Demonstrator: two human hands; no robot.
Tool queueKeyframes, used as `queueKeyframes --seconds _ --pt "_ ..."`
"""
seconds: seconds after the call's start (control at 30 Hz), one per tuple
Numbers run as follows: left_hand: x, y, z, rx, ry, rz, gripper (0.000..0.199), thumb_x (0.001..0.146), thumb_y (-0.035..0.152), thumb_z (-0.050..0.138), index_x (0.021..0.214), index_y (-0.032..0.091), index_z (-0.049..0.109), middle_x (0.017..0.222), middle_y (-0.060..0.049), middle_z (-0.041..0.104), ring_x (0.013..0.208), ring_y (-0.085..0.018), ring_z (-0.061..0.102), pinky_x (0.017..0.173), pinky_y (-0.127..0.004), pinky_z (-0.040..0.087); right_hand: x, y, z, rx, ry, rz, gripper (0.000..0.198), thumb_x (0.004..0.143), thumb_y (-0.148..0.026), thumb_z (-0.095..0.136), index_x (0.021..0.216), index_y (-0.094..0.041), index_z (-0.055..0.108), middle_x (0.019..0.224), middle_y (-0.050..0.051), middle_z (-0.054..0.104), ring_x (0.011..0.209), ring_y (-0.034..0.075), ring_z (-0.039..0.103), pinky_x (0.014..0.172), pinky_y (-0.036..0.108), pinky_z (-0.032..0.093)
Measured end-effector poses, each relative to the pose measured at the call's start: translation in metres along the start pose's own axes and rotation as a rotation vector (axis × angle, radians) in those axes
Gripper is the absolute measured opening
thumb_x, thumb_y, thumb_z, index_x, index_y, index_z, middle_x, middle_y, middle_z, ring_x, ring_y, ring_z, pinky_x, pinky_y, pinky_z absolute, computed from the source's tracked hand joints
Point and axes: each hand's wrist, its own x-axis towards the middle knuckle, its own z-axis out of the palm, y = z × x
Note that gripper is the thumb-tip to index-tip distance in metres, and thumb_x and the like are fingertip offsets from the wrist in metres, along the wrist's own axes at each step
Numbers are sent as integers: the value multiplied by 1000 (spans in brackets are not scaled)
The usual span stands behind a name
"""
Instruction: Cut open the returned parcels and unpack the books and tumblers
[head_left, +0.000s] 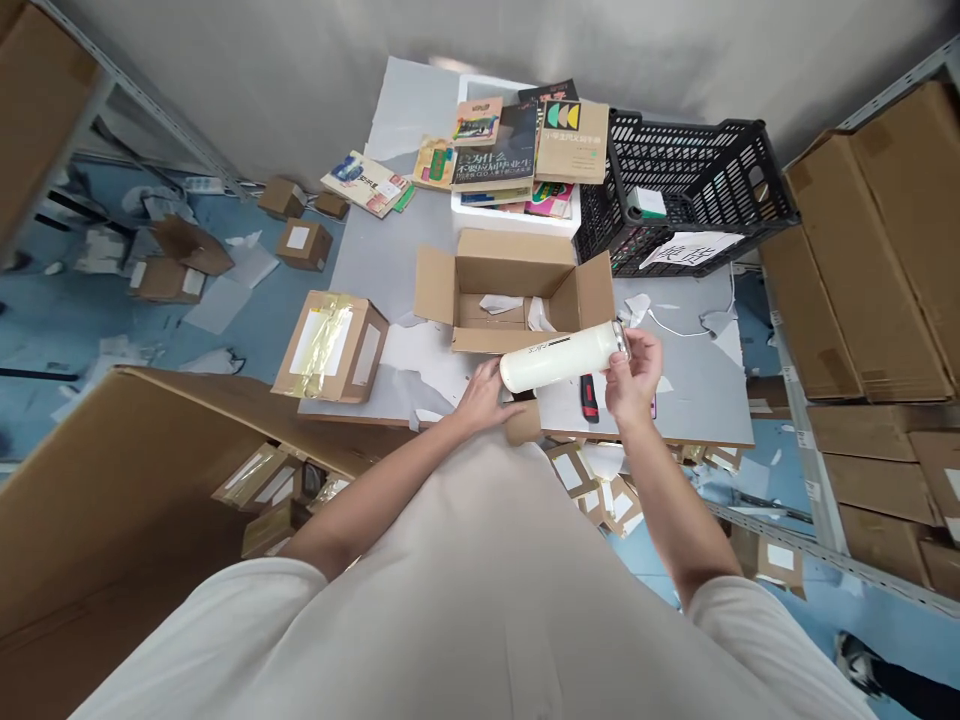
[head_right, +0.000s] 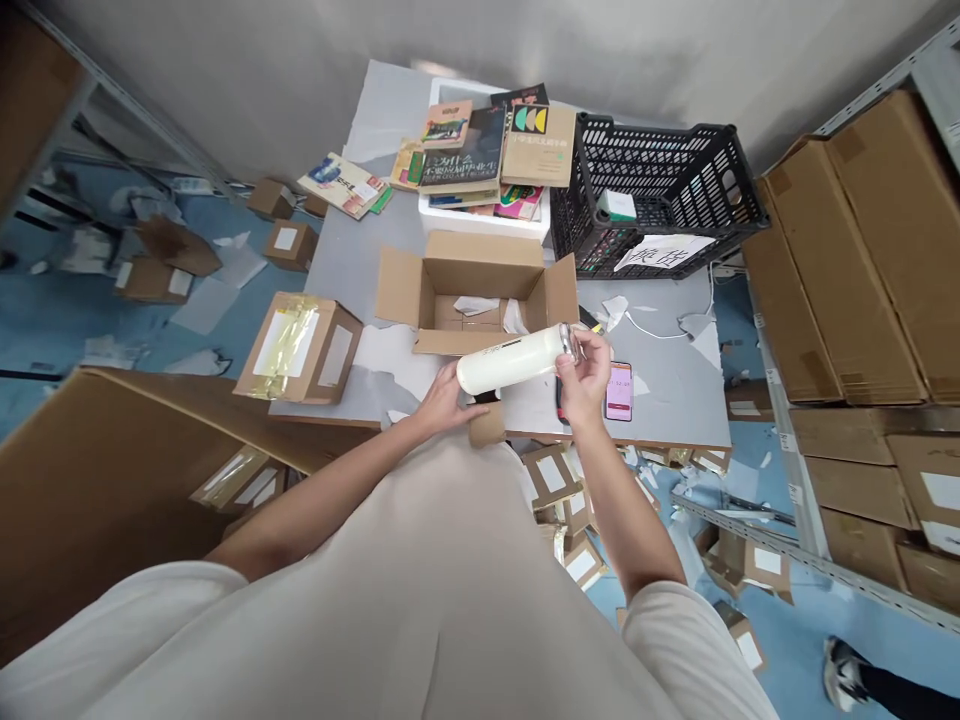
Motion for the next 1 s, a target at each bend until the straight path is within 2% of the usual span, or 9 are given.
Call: queueKeyframes --seconds 0.1,0.2,0.27,0.4,0.6,0.7,0.77,0.87,1.0 --pt "3 -9 0 7 -35 0 70 52 44 87 113 19 63 125 -16 57 123 -38 47 108 -51 30 -17 13 -2 -6 80 18 52 74 -61 63 112 -31 45 109 5 52 118 26 53 92 45 50" --pt "2 -16 -5 45 -74 14 63 57 43 85 110 20 62 120 -15 60 118 -35 53 104 -50 37 -25 16 -12 -18 137 -68 44 76 -52 67 109 -30 49 107 5 54 116 25 55 100 47 45" --pt "1 -21 -7 80 -77 18 60 59 42 84 109 19 60 122 -15 60 117 -33 55 102 -49 41 -26 12 -19 -43 104 -139 43 75 -47 70 110 -30 51 110 6 55 117 24 55 102 47 43" --pt "0 -32 -8 174 -108 27 71 60 40 84 119 19 51 131 -15 56 120 -29 55 100 -48 48 -27 3 -23 -112 -41 -196 47 72 -41 75 110 -28 51 123 10 53 122 26 52 98 45 46" --pt "1 -41 -8 158 -130 79 78 62 41 84 127 20 44 131 -14 56 121 -27 56 101 -47 50 -28 -2 -2 -195 -58 -255 46 77 -43 70 113 -25 50 127 14 52 121 28 53 85 43 53" --pt "0 -42 -9 155 -119 84 80 60 43 84 125 21 44 131 -14 56 121 -27 56 99 -48 52 -32 -5 4 -279 -173 -258 47 77 -41 71 115 -24 50 127 16 52 119 30 54 73 40 56" --pt "-1 -43 -10 144 -117 81 81 59 45 85 125 20 45 132 -15 55 123 -28 55 98 -48 52 -34 -6 8 -350 -265 -252 48 77 -40 70 118 -24 49 128 17 53 118 30 55 72 41 56" --pt "-2 -45 -10 107 -104 80 83 58 46 85 125 20 43 133 -17 54 125 -29 53 98 -48 52 -36 -1 17 -462 -417 -273 53 78 -43 68 123 -22 47 127 17 56 118 29 56 88 47 52" --pt "-2 -49 -9 69 -84 100 88 57 46 85 128 19 40 135 -19 53 128 -30 51 98 -48 52 -41 17 38 -609 -613 -257 51 82 -47 62 124 -20 49 126 17 59 121 31 54 110 63 25"
